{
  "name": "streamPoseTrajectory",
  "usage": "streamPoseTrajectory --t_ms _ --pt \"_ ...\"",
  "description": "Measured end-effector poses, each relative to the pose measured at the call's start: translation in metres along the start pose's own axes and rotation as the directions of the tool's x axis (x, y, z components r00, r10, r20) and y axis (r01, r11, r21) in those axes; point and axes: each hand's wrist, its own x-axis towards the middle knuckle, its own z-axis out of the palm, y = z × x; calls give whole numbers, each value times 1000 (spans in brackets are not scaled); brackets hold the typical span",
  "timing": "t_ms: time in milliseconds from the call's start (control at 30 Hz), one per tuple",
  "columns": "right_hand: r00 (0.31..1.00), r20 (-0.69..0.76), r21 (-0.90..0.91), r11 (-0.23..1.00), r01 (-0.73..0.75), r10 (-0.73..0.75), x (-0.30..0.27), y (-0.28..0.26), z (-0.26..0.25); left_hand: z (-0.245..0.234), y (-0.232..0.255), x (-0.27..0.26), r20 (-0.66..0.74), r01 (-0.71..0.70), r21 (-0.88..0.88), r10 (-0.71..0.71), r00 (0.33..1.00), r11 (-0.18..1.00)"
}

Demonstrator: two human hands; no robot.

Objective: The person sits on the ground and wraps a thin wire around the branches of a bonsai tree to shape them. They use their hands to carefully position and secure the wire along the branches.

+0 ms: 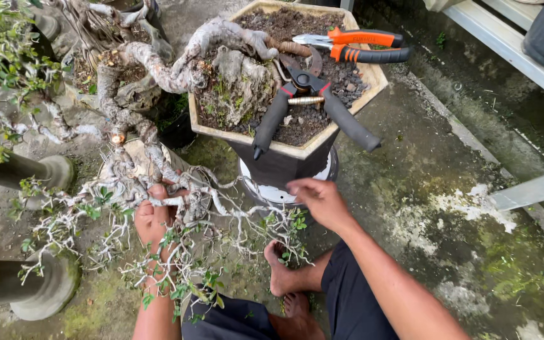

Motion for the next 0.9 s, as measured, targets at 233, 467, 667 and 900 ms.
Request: streamPoseTrajectory --t_ms 233,467,667,900 --pt "700 -338 -521 745 417 -629 -11 -56 -16 -29 -58 30 26 -55 -59 56 998 997" --pt "970 144 60 981 187 -194 17 -55 41 -26 -43 32 88 46 -28 -43 995 999" --pt "881 465 517 782 -348 85 76 -1 83 -26 -58 30 -185 179 427 -108 977 886" --pt "739 671 599 628 -497 -55 123 17 93 20 1 24 -175 92 -51 -99 979 994"
